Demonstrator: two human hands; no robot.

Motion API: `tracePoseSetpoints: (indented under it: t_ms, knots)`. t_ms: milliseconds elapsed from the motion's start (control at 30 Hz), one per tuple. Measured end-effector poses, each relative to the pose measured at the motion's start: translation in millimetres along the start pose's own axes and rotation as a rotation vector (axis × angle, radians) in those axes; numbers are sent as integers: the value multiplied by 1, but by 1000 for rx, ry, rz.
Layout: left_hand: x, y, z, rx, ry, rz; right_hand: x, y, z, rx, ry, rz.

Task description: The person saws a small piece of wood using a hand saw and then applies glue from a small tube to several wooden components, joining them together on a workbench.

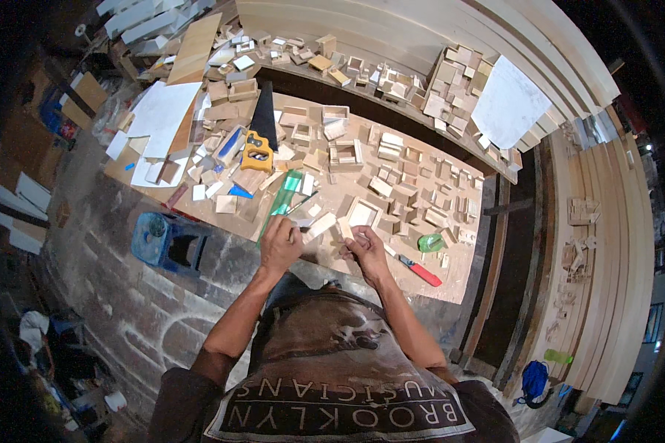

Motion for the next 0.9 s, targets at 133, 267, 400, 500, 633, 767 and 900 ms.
tracePoseSetpoints:
  t_ms: [133,267,400,500,633,767,900]
  knots:
    - [-23,-33,-6,-491,159,-142,1,-9,-2,16,-57,-60]
    - [-49,-70,-4,-940,508,-398,-5,-7,6,-85,-110,-87]
    - [-58,-76,4,-1049,580,-463,-13,2,17,-197,-142,-72]
    - [-67,-82,9,-1185,696,-439,-20,8,20,-309,-111,-39]
    - [-79,-95,4,-1236,822,-447,-29,21,19,-675,-112,50]
    - [-97,-126,-21,-975,859,-549,-40,49,32,-1117,228,161]
    - [-93,-140,-31,-588,619,-621,-50,73,51,-1202,137,221]
Point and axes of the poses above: each hand's wrist, its own x-axis towards the middle knuckle, its own y-axis out of the back of the hand, z = x × y, the point moved 7 cm from there along x, towards the middle knuckle, and after that the axes turned 11 degrees about -z, right-handed, at the moved point
